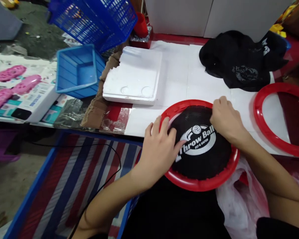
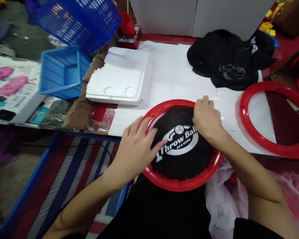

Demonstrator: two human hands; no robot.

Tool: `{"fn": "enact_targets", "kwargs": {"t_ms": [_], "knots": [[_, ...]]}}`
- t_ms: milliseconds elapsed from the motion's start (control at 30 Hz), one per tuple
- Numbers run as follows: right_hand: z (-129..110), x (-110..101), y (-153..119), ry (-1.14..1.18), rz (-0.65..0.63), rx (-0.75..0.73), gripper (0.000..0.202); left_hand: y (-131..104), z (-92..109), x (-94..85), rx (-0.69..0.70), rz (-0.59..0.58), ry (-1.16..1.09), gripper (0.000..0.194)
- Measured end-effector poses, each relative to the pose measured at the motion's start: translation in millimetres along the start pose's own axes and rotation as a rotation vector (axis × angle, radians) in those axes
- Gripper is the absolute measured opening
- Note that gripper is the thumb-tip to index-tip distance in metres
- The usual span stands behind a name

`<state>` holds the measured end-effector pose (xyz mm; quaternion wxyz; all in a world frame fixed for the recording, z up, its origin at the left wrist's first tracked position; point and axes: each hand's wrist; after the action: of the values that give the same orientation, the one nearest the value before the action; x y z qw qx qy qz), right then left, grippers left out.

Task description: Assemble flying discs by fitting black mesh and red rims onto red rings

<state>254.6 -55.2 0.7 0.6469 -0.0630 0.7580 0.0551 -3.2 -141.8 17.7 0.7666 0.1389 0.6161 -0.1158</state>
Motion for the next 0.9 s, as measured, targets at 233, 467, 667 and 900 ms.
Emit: {"fn": "enact_targets", "kwargs": {"t_ms": [233,467,667,900], "knots": [[5,-42,-51,-0.071,-0.018,-0.174,0.022,55,-51,21.3,0.104,-0.064,-0.255,0.035],[10,-4,11,0.193,-0.195,-0.536,0.018,77,-62,12.7,0.192,-0.119,-0.510,0.012],[45,-5,13,0.491,-0.312,-0.467,0.022,80,-70,20.5,0.162,-0.012,-0.709,0.010],[51,6,5,0.730,-0.121,-0.253,0.018,90,-66,27.3,0.153,0.019,-0.790,0.011]]}}
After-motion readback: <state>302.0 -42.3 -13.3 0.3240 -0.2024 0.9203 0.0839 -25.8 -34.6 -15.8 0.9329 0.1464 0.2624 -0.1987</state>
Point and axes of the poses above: each hand's wrist, its own y-axis towards the middle knuckle, its own x-axis out of the palm, z = x × y, and after that the axes turned 1 degree about y, right-handed
